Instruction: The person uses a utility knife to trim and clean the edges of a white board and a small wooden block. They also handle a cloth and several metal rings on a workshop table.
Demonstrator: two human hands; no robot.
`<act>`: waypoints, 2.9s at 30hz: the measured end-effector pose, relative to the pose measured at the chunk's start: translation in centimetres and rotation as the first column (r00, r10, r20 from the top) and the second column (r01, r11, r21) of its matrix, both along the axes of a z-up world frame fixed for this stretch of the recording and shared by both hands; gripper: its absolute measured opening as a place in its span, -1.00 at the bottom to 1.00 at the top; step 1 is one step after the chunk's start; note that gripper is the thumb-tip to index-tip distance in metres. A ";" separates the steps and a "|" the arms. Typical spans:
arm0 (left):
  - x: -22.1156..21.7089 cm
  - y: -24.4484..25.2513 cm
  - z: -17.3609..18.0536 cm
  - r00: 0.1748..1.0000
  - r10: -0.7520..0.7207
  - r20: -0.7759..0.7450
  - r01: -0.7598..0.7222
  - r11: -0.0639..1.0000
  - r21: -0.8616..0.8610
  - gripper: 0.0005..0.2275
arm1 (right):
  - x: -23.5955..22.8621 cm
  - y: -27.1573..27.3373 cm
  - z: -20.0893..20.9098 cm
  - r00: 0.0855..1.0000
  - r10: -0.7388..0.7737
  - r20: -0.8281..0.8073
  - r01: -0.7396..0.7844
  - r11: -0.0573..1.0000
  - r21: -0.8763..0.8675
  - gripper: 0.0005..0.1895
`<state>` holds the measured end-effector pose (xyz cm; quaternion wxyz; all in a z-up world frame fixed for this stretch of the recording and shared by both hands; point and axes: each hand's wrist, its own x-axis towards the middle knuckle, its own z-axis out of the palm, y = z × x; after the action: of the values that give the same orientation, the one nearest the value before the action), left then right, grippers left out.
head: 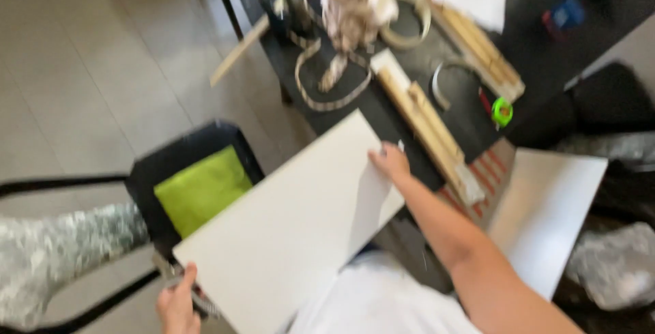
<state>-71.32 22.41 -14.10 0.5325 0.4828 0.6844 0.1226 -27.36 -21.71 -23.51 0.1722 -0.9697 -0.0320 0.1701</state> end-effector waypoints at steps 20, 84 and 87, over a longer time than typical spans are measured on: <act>2.1 -1.0 2.7 0.999 0.037 -0.026 -0.037 0.999 -0.007 -0.64 | -16.0 0.1 9.5 0.945 -0.325 0.012 0.315 0.922 0.224 -0.07; 13.1 -24.3 -11.0 0.909 0.231 0.348 0.032 0.793 -0.608 -0.60 | 3.9 5.6 3.9 0.954 0.176 -0.245 -0.092 0.944 0.318 -0.59; 15.2 -23.2 -12.7 0.922 0.179 0.345 0.058 0.814 -0.577 -0.58 | 4.8 5.1 4.5 0.967 0.183 -0.179 -0.132 0.956 0.261 -0.59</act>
<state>-56.11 -0.83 -26.76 0.7723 0.2426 0.5868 0.0186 -22.52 -16.60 -19.01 0.2795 -0.9130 -0.1128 0.2749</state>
